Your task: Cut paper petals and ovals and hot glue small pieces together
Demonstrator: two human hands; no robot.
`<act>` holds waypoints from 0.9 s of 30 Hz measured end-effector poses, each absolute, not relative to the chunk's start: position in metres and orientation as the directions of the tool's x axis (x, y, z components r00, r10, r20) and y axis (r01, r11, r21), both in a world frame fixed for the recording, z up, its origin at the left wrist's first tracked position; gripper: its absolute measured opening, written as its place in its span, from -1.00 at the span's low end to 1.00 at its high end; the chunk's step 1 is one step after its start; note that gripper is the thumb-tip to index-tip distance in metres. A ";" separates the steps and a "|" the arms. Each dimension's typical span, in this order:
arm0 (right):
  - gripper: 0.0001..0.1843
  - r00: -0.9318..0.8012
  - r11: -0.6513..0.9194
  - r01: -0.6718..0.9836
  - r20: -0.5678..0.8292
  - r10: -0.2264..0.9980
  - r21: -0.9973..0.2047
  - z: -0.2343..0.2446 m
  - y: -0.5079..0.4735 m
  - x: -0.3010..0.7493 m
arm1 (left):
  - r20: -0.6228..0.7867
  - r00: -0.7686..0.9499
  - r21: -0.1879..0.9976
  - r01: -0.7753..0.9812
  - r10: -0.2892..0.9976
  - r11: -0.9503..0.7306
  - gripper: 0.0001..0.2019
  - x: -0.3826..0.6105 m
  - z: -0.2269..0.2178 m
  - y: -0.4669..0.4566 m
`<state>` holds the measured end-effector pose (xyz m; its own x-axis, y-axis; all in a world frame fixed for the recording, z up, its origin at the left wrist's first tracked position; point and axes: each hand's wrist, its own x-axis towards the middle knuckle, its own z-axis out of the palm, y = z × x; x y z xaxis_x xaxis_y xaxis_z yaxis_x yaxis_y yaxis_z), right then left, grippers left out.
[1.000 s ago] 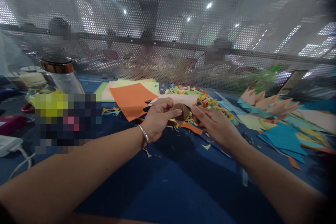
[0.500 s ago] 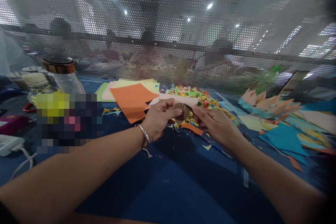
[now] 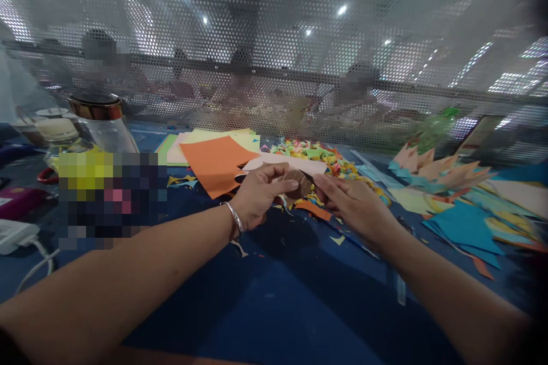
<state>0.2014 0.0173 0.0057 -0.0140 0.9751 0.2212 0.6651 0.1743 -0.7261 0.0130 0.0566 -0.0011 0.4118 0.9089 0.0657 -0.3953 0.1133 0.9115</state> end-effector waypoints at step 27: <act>-0.26 -0.099 0.290 0.835 0.390 0.916 -0.468 0.023 0.013 0.203 | 0.235 0.426 0.916 -0.398 0.874 -0.052 -0.53 0.010 0.003 0.055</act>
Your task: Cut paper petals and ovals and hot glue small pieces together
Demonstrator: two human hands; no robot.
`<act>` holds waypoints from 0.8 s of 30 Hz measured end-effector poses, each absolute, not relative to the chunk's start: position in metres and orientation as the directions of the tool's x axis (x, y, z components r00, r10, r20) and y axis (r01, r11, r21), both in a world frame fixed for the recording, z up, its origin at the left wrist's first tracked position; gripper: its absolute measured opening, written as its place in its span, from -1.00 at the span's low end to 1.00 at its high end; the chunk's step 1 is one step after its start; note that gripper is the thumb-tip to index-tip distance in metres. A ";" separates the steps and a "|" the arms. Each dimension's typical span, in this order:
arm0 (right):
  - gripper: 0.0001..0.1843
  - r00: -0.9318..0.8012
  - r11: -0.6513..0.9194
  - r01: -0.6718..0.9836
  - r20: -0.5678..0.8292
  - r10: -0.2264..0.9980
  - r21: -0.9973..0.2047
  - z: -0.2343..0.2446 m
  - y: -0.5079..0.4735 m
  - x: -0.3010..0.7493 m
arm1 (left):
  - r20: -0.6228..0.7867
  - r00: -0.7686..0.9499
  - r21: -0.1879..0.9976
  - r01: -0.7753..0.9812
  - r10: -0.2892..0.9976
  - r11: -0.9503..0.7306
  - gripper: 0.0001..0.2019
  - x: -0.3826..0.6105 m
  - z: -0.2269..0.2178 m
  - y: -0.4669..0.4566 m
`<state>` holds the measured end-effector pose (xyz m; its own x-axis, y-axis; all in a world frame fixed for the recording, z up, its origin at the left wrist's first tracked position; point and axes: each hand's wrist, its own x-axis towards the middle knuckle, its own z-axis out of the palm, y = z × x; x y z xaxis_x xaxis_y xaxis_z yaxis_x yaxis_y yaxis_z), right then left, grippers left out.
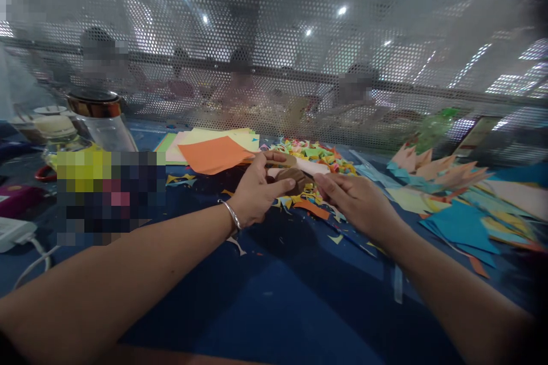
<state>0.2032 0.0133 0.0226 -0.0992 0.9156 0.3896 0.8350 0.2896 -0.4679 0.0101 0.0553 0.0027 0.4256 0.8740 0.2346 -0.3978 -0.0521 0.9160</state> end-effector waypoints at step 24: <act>-0.25 -0.133 0.308 0.843 0.383 0.914 -0.442 0.026 0.014 0.204 | 0.200 0.499 0.888 -0.457 0.843 0.060 -0.72 0.010 -0.002 0.068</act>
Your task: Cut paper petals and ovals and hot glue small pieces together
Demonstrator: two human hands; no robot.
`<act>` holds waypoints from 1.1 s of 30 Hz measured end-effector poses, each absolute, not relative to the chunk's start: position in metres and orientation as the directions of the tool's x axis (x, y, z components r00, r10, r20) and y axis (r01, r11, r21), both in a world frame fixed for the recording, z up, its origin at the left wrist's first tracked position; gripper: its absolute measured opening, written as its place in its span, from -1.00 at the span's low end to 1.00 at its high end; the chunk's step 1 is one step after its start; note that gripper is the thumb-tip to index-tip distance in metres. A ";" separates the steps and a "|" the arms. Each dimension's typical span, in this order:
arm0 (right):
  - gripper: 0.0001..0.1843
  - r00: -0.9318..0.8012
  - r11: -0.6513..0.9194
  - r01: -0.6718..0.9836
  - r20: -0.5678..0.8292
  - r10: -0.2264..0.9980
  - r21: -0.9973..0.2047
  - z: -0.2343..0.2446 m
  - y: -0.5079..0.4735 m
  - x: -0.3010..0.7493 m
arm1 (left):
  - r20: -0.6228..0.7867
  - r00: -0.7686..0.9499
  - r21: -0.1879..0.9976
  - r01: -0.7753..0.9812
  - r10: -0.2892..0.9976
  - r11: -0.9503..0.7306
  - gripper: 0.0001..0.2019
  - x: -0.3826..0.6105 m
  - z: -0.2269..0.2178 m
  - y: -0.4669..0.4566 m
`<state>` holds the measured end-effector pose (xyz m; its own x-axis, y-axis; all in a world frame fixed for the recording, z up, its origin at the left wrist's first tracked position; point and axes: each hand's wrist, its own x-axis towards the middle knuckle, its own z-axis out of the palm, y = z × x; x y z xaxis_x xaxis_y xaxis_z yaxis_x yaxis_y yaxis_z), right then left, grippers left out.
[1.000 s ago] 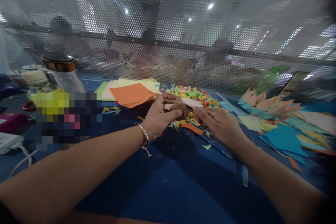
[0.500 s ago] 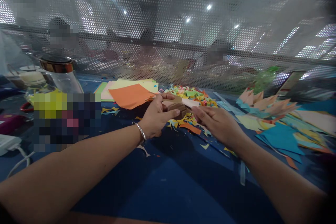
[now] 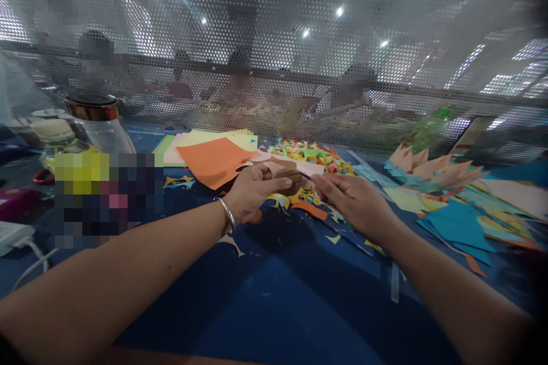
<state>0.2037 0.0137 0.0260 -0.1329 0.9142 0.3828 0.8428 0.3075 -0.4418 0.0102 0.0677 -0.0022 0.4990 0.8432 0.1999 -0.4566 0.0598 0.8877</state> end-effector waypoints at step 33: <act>-0.26 -0.164 0.329 0.851 0.389 0.907 -0.409 0.021 0.016 0.206 | 0.074 0.475 0.901 -0.410 0.877 0.146 -0.83 0.009 0.001 0.064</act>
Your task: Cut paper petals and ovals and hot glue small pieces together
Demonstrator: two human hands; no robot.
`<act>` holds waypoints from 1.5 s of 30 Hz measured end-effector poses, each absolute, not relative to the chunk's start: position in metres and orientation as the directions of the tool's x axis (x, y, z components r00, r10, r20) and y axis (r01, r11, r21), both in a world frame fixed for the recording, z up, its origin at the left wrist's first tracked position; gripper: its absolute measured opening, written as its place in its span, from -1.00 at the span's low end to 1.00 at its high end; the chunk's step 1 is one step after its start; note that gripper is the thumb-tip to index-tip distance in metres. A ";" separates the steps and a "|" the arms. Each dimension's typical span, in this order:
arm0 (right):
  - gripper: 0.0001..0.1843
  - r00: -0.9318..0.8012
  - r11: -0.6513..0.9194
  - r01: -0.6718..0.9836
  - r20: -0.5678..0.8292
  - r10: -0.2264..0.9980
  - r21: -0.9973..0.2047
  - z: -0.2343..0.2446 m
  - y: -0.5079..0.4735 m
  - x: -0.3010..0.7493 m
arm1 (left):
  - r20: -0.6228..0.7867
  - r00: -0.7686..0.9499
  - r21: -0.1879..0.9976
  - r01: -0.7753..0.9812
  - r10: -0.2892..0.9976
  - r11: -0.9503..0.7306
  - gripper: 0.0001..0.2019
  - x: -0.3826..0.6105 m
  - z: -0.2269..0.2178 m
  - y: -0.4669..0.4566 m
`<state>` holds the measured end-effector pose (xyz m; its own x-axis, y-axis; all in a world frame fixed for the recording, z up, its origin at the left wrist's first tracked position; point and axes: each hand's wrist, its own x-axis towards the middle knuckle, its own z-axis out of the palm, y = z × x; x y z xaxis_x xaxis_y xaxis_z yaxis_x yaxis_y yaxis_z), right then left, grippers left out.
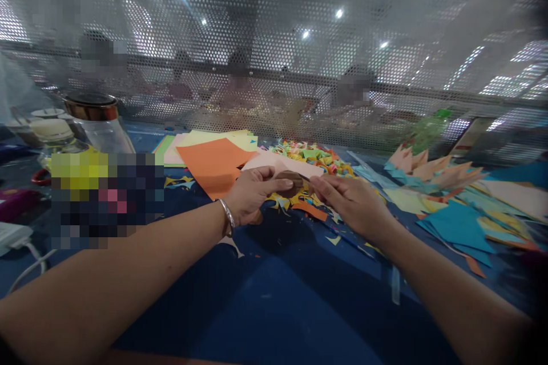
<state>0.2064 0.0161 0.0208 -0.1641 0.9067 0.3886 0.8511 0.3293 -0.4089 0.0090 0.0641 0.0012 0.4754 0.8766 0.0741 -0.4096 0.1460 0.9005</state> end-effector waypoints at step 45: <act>-0.39 -0.045 0.257 0.421 0.263 0.964 -0.870 0.018 0.008 0.200 | 0.124 0.459 0.897 -0.430 0.880 0.098 -0.73 0.014 0.008 0.046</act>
